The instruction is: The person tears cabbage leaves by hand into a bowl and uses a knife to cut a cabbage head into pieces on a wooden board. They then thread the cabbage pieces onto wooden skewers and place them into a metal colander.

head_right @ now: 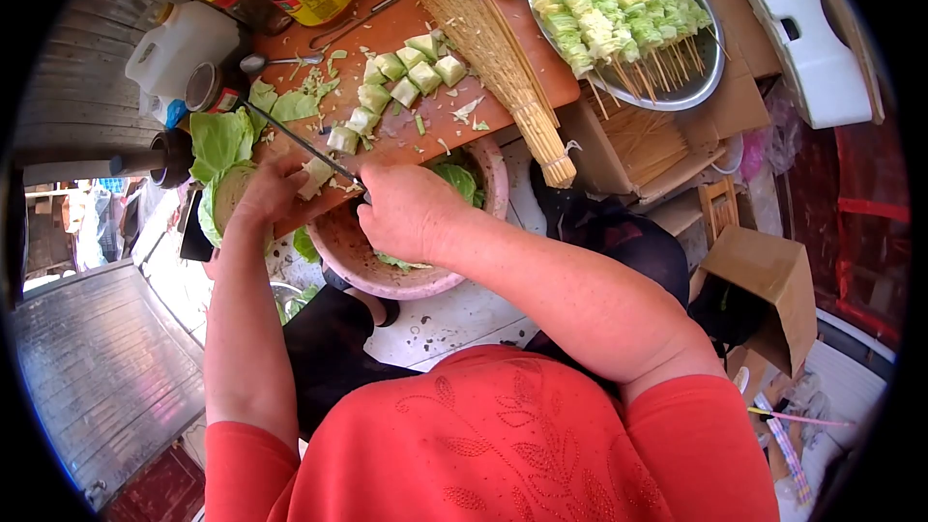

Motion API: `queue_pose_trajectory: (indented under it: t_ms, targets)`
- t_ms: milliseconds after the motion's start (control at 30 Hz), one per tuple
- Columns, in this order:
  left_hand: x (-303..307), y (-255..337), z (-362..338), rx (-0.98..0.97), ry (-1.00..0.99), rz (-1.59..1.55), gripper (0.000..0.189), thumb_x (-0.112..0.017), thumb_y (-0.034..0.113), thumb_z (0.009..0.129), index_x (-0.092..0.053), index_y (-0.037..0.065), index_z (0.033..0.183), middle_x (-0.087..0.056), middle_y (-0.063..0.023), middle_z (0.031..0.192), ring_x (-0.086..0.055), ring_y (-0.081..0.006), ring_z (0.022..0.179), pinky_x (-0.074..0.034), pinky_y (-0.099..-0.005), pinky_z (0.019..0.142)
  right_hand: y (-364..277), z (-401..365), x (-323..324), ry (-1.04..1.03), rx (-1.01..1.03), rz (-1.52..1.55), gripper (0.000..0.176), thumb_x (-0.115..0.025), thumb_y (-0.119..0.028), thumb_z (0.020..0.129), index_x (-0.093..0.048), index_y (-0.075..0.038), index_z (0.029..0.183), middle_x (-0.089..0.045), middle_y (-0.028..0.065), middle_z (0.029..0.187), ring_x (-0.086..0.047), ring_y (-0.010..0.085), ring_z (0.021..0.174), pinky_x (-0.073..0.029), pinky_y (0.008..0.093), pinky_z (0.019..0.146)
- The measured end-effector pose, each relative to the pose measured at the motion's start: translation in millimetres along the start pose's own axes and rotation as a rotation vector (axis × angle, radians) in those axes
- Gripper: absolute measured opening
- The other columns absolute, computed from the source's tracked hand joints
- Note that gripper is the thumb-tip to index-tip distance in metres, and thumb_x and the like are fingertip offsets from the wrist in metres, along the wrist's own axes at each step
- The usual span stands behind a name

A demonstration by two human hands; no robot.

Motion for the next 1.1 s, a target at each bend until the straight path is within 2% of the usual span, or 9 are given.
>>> queue_pose_trajectory:
  t_ms: [67, 133, 167, 233, 333, 667, 767, 833, 1100]
  targets:
    - [-3.0, -8.8, 0.2, 0.04, 0.017, -0.094, 0.04, -0.063, 0.02, 0.087, -0.057, 0.002, 0.122, -0.062, -0.0172, 0.112, -0.062, -0.0288, 0.101, -0.051, -0.0372, 0.088, 3.5, -1.1, -5.7, -0.007, -0.015, -0.008, 0.027, -0.057, -0.021, 0.084, -0.052, 0.004, 0.095, -0.062, 0.0257, 0.081, -0.061, 0.0437, 0.082, -0.048, 0.0498, 0.075]
    - [-18.0, -28.6, -18.2, 0.428, -0.007, -0.438, 0.04, -0.06, 0.027, 0.09, -0.057, 0.001, 0.119, -0.064, -0.0151, 0.103, -0.066, -0.026, 0.085, -0.056, -0.0405, 0.072, 7.1, -2.5, -11.1, -0.013, -0.031, -0.016, 0.027, -0.057, -0.021, 0.084, -0.052, 0.004, 0.095, -0.063, 0.0255, 0.082, -0.061, 0.0434, 0.083, -0.047, 0.05, 0.076]
    - [-21.6, -29.3, -19.5, 0.429, -0.006, -0.437, 0.04, -0.06, 0.027, 0.09, -0.057, 0.001, 0.119, -0.064, -0.0151, 0.103, -0.066, -0.026, 0.085, -0.056, -0.0405, 0.072, 10.5, -3.4, -15.5, -0.039, -0.059, -0.025, 0.028, -0.057, -0.021, 0.084, -0.053, 0.004, 0.096, -0.063, 0.0255, 0.083, -0.061, 0.0434, 0.084, -0.047, 0.0501, 0.076]
    - [-28.3, -37.8, -21.7, 0.472, 0.049, -0.532, 0.042, -0.056, 0.035, 0.093, -0.057, -0.001, 0.114, -0.063, -0.0145, 0.098, -0.066, -0.0244, 0.075, -0.056, -0.0382, 0.059, 14.6, -4.7, -22.7, -0.064, -0.087, -0.035, 0.028, -0.057, -0.021, 0.084, -0.053, 0.004, 0.097, -0.063, 0.0255, 0.085, -0.061, 0.0433, 0.085, -0.047, 0.0502, 0.077]
    - [-42.0, -41.0, -24.4, 0.497, 0.073, -0.657, 0.055, -0.056, 0.042, 0.093, -0.054, -0.007, 0.117, -0.063, -0.0197, 0.102, -0.067, -0.0277, 0.082, -0.057, -0.0351, 0.057, 18.9, -6.2, -32.6, -0.064, -0.118, -0.007, 0.029, -0.057, -0.022, 0.085, -0.053, 0.004, 0.098, -0.063, 0.0261, 0.086, -0.061, 0.0434, 0.086, -0.048, 0.0499, 0.078]
    - [-62.7, -39.8, -20.4, 0.435, 0.19, -1.04, 0.046, -0.057, 0.03, 0.095, -0.045, -0.005, 0.121, -0.057, -0.0205, 0.101, -0.067, -0.0301, 0.076, -0.06, -0.0349, 0.06, 14.5, -7.3, -49.7, -0.149, -0.191, 0.035, 0.028, -0.053, -0.015, 0.082, -0.055, 0.006, 0.1, -0.064, 0.0271, 0.092, -0.062, 0.0425, 0.091, -0.048, 0.0487, 0.083]
    - [-59.6, -37.1, -21.7, 0.439, 0.202, -0.985, 0.05, -0.055, 0.033, 0.097, -0.045, -0.008, 0.124, -0.058, -0.0246, 0.109, -0.067, -0.0326, 0.089, -0.061, -0.0337, 0.065, 12.6, -6.1, -49.4, -0.17, -0.198, 0.019, 0.029, -0.051, -0.01, 0.08, -0.056, 0.007, 0.103, -0.065, 0.0272, 0.095, -0.063, 0.0415, 0.092, -0.049, 0.0472, 0.084]
    - [-58.5, -36.5, -19.8, 0.409, 0.199, -1.023, 0.04, -0.058, 0.027, 0.095, -0.047, -0.005, 0.116, -0.057, -0.0176, 0.093, -0.066, -0.0284, 0.073, -0.06, -0.0353, 0.059, 10.0, -4.1, -47.8, -0.18, -0.191, 0.01, 0.029, -0.051, -0.009, 0.079, -0.057, 0.007, 0.103, -0.065, 0.0272, 0.095, -0.063, 0.0414, 0.092, -0.049, 0.0471, 0.084]
    - [-55.1, -36.7, -17.2, 0.419, 0.236, -0.985, 0.036, -0.056, 0.026, 0.097, -0.051, -0.008, 0.109, -0.059, -0.0182, 0.092, -0.067, -0.0299, 0.073, -0.06, -0.0338, 0.057, 10.4, 6.6, -59.1, -0.201, -0.214, -0.01, 0.026, -0.05, -0.011, 0.083, -0.053, 0.006, 0.102, -0.063, 0.0286, 0.091, -0.062, 0.0438, 0.091, -0.048, 0.0498, 0.083]
Point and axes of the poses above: each hand's wrist, its own z-axis towards the middle knuckle, its own x-axis out of the back of the hand, y = z × x, the point moved 10 cm from there along z, towards the middle knuckle
